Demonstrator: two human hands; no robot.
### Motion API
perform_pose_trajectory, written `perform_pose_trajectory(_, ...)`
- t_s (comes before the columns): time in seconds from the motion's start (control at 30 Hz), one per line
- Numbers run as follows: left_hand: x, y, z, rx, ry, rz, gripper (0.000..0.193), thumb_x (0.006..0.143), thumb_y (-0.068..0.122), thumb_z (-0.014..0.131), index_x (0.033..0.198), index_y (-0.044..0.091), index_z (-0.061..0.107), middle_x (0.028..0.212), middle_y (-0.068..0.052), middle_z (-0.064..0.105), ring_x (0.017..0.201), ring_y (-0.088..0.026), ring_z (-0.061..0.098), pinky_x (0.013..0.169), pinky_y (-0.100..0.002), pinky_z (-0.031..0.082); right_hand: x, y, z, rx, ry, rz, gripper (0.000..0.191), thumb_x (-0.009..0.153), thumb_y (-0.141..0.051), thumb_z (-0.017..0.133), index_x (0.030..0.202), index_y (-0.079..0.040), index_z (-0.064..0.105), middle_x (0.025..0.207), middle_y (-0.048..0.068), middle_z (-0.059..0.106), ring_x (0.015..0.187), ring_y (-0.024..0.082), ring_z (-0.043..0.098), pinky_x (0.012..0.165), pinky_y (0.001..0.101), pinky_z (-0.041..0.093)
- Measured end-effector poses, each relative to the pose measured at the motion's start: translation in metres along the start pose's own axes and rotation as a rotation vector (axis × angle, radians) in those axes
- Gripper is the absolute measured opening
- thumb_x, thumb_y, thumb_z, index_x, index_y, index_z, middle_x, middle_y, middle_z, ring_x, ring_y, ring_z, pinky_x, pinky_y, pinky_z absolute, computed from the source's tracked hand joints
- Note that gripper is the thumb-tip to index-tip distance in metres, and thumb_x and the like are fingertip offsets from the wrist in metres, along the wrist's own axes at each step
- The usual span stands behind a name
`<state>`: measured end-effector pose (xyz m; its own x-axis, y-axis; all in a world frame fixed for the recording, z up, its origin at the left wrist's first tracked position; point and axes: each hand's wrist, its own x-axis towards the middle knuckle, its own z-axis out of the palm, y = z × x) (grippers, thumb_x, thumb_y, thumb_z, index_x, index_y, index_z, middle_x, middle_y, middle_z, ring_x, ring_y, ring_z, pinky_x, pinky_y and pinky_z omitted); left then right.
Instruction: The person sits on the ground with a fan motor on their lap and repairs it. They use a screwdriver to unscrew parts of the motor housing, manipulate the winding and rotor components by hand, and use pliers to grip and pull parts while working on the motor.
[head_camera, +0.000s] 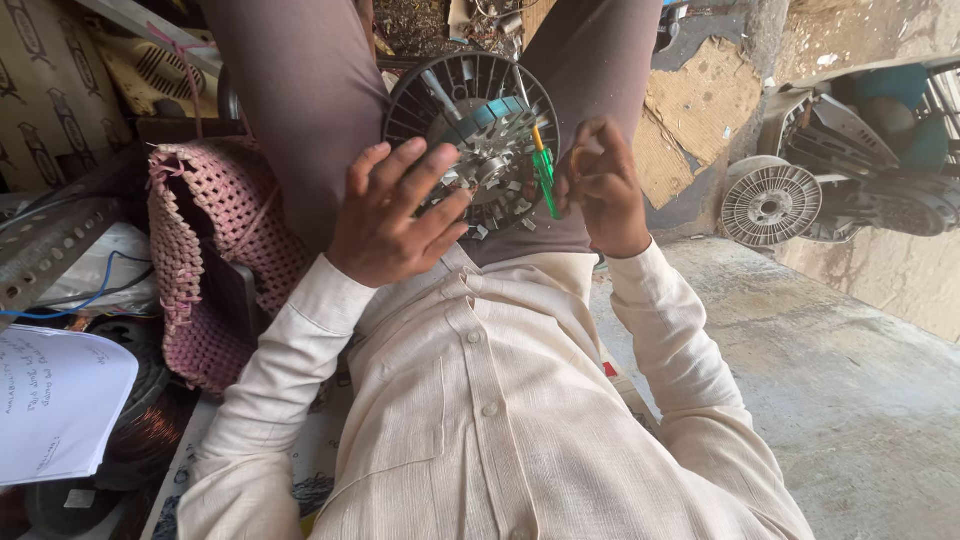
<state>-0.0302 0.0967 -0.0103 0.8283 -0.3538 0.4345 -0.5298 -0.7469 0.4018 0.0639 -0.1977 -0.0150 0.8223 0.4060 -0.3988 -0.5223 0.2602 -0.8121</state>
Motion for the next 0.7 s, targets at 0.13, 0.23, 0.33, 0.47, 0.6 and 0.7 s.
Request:
perform_pose_trajectory(0.13,-0.004,-0.002,0.009,0.007,-0.053,-0.022,0.046,0.094,0.045,0.087,0.127,0.018,0.069,0.162,-0.015,0.039,0.153,-0.036,0.029,0.121,-0.062,0.027,-0.007,-0.004,0.023,-0.672,-0.006,-0.117,0.024,0.090,-0.014,0.077,0.102,-0.001,0.061,0.076,0.009,0.063,0.056,0.022,0.056,0.052,0.0353,0.038)
perform_pose_trajectory(0.23,-0.005,-0.004,0.013,0.016,-0.063,-0.037,0.046,0.093,0.045,0.086,0.127,0.018,0.071,0.164,-0.014,0.038,0.154,-0.037,0.028,0.122,-0.063,0.024,-0.014,-0.005,0.038,-1.518,0.113,-0.322,0.021,0.090,-0.029,0.082,0.092,-0.010,0.072,0.072,0.008,0.070,0.061,0.026,0.068,0.055,0.0382,0.051)
perform_pose_trajectory(0.33,-0.005,-0.006,0.015,0.134,-0.043,-0.026,0.027,0.099,0.032,0.083,0.123,0.023,0.075,0.166,-0.010,0.037,0.156,-0.033,0.027,0.126,-0.060,0.023,-0.015,-0.001,0.047,-1.504,0.065,-0.406,0.017,0.084,-0.027,0.081,0.088,-0.012,0.075,0.078,0.009,0.073,0.059,0.028,0.068,0.052,0.0399,0.051)
perform_pose_trajectory(0.47,-0.002,-0.006,0.014,0.069,-0.015,-0.043,0.013,0.105,0.025,0.077,0.119,0.024,0.078,0.166,-0.008,0.038,0.157,-0.032,0.028,0.126,-0.059,0.023,-0.016,0.004,0.043,-1.455,0.072,-0.384,0.016,0.085,-0.025,0.080,0.090,-0.011,0.074,0.074,0.007,0.070,0.058,0.025,0.068,0.054,0.0375,0.051)
perform_pose_trajectory(0.6,0.009,-0.005,0.006,0.126,-0.049,0.023,0.014,0.102,0.027,0.077,0.116,0.023,0.078,0.164,0.000,0.041,0.154,-0.029,0.031,0.123,-0.060,0.026,-0.002,-0.012,0.017,-1.156,0.104,-0.250,0.009,0.090,-0.019,0.076,0.095,-0.011,0.077,0.066,0.003,0.066,0.058,0.021,0.061,0.056,0.0344,0.048)
perform_pose_trajectory(0.7,0.026,-0.006,-0.007,0.134,-0.055,0.089,0.012,0.103,0.028,0.075,0.112,0.020,0.078,0.163,0.004,0.042,0.152,-0.027,0.031,0.121,-0.059,0.030,0.052,-0.044,-0.008,-1.163,-0.130,-0.552,0.023,0.096,-0.008,0.077,0.118,-0.008,0.073,0.088,0.007,0.067,0.068,0.012,0.060,0.063,0.0294,0.049)
